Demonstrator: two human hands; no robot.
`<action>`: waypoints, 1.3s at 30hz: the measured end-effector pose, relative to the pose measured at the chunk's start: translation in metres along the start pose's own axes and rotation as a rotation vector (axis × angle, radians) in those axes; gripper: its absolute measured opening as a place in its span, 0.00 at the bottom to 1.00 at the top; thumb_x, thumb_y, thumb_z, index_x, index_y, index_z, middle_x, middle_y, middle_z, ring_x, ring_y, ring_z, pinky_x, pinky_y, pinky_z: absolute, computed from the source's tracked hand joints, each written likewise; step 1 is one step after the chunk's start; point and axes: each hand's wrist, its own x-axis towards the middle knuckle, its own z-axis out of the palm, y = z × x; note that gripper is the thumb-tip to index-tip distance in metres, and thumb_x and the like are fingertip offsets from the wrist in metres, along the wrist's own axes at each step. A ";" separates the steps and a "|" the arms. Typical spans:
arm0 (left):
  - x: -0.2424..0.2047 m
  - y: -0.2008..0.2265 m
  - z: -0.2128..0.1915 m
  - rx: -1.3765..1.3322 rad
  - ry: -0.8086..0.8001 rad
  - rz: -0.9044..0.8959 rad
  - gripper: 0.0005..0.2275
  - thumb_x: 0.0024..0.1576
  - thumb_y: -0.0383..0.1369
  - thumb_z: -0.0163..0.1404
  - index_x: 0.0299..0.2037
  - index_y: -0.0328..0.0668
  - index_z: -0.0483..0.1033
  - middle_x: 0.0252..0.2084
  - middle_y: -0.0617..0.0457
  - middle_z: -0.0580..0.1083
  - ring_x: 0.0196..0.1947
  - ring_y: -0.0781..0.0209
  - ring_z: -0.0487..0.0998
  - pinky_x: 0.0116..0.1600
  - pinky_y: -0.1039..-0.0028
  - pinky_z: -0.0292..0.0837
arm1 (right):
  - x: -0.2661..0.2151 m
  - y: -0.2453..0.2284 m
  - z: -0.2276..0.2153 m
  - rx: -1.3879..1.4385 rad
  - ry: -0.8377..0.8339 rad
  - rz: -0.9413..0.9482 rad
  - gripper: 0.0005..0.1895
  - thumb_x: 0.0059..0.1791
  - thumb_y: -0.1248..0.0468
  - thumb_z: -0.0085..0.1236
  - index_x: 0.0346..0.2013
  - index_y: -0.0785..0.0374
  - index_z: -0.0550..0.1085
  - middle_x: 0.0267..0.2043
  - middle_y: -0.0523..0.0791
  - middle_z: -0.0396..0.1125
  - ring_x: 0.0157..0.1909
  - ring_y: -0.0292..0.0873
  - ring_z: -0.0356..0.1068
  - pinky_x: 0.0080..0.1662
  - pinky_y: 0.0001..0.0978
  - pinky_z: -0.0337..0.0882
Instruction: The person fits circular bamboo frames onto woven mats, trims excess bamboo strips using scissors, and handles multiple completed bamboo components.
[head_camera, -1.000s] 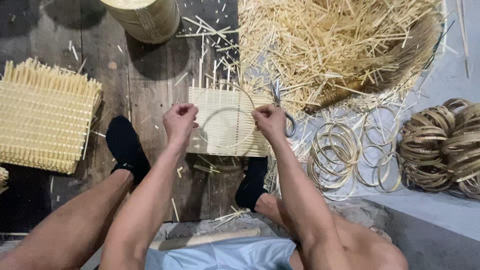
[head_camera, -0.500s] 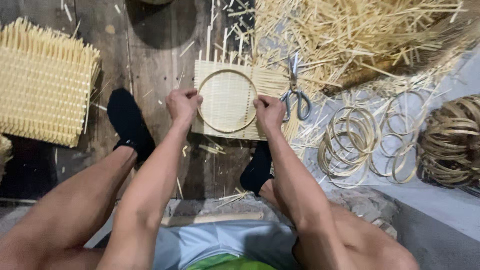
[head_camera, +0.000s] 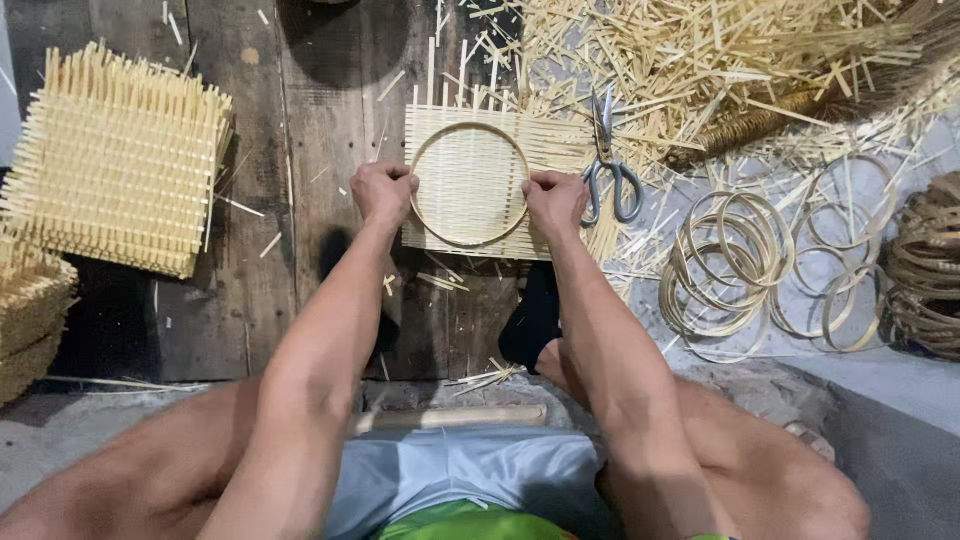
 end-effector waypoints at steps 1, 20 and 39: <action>0.002 -0.003 0.002 -0.004 -0.005 0.001 0.09 0.44 0.30 0.67 0.35 0.44 0.87 0.33 0.47 0.82 0.34 0.54 0.83 0.46 0.68 0.77 | 0.001 0.002 -0.001 0.009 0.001 -0.010 0.10 0.41 0.62 0.67 0.35 0.62 0.84 0.29 0.48 0.78 0.32 0.43 0.79 0.42 0.33 0.76; 0.016 -0.019 0.004 -0.032 -0.137 -0.135 0.10 0.44 0.34 0.69 0.35 0.46 0.87 0.32 0.50 0.82 0.32 0.62 0.83 0.43 0.73 0.78 | 0.026 0.039 0.007 0.104 -0.157 -0.033 0.08 0.44 0.62 0.68 0.32 0.65 0.83 0.26 0.44 0.76 0.27 0.35 0.72 0.34 0.29 0.73; 0.062 0.053 0.033 0.408 -0.149 1.054 0.16 0.56 0.45 0.57 0.49 0.47 0.83 0.59 0.46 0.72 0.58 0.43 0.69 0.62 0.48 0.59 | -0.049 -0.056 0.044 -0.642 -0.583 -0.844 0.61 0.42 0.37 0.63 0.67 0.86 0.51 0.71 0.70 0.39 0.74 0.68 0.36 0.71 0.59 0.38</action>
